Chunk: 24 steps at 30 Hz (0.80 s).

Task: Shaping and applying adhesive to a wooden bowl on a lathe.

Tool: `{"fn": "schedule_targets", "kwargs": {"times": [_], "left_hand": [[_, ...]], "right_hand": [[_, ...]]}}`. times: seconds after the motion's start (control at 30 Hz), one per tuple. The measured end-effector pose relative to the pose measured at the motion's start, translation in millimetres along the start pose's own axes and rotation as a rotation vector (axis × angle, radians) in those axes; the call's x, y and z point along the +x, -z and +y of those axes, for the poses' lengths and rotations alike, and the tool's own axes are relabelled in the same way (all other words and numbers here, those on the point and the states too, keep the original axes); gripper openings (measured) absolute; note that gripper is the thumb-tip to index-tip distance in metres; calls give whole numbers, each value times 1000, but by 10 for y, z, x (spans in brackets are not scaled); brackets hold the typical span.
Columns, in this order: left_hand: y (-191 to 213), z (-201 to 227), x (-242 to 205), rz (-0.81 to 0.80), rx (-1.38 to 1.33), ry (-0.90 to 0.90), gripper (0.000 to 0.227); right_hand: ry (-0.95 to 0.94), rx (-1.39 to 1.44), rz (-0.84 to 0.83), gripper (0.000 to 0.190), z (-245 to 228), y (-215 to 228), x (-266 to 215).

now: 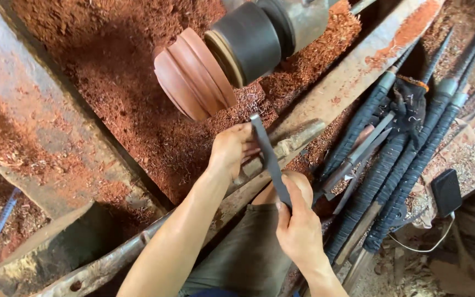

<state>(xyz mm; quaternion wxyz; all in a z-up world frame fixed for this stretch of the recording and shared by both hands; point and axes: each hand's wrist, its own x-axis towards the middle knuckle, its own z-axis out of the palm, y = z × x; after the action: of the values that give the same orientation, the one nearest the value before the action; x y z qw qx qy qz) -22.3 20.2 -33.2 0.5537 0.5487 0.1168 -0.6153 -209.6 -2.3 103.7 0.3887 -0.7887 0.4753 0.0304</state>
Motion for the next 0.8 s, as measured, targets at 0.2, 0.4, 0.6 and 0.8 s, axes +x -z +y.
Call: {"fn": "schedule_targets", "kwargs": {"times": [0.2,0.4,0.6,0.8], "left_hand": [[-207,259,-96,162,-442,99,29],[-200,153,82,99,-599,106,27],[-207,165,82,83,-709,99,21],[-234,134,58,107,-701,33,21]], "right_hand": [[28,-207,-35,51,-153,-178,116],[57,-271,25,48,-286,-269,196],[96,-272,52,46,-301,-284,227],[131,-147,54,42,-232,-264,227]]}}
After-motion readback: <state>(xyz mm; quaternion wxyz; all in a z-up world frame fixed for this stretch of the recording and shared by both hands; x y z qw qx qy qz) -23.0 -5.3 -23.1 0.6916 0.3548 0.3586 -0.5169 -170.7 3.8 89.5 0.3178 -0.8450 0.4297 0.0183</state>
